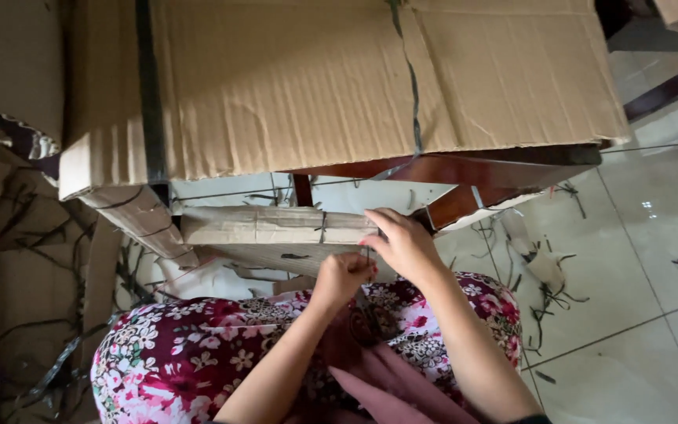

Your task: Wrapping furniture legs with protective cardboard and securing it by tying thin strings.

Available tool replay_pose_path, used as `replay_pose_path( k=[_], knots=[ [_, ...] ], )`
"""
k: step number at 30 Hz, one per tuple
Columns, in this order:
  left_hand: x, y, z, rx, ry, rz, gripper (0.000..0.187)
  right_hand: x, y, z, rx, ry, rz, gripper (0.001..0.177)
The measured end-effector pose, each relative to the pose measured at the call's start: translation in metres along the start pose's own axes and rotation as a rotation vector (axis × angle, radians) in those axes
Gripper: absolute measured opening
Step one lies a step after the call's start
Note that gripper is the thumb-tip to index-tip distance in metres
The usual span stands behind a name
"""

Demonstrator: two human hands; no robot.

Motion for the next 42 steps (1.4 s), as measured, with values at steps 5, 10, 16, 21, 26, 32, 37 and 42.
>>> replay_pose_path(
  k=[5,10,16,21,26,32,37,42],
  knots=[
    [-0.01,-0.018,0.029,0.102,0.266,0.084,0.017,0.044,-0.043,0.033,-0.228,-0.004,0.311,0.042],
    [0.002,-0.014,0.031,0.27,0.485,0.106,0.01,0.047,-0.056,0.041,-0.266,0.03,0.544,0.027],
    [-0.006,-0.019,0.056,0.516,0.84,0.029,0.016,0.041,-0.058,0.045,-0.155,0.169,0.672,0.019],
    [-0.009,-0.035,0.111,0.79,0.738,0.098,0.007,0.022,-0.063,0.037,-0.075,0.214,0.711,0.014],
    [-0.025,-0.014,0.113,0.625,0.275,0.082,0.005,0.032,-0.064,0.047,-0.108,0.286,0.735,0.017],
    [-0.019,-0.003,0.09,0.46,0.28,0.135,0.023,0.008,-0.061,0.017,-0.306,0.122,0.65,0.017],
    [-0.012,0.005,0.077,0.393,0.474,0.195,0.02,0.013,-0.056,0.024,-0.413,-0.023,0.562,0.012],
    [-0.01,0.007,0.07,0.397,0.494,0.168,0.04,-0.002,-0.041,0.021,-0.375,0.086,0.395,0.016]
  ],
)
Point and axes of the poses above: each hand's wrist, its own y-axis towards the middle knuckle, its own x-axis out of the palm, z = x × y, the point moved 4 cm from there along y, towards the middle knuckle, and after that the axes turned 1 degree about z, right-handed, at the moved point
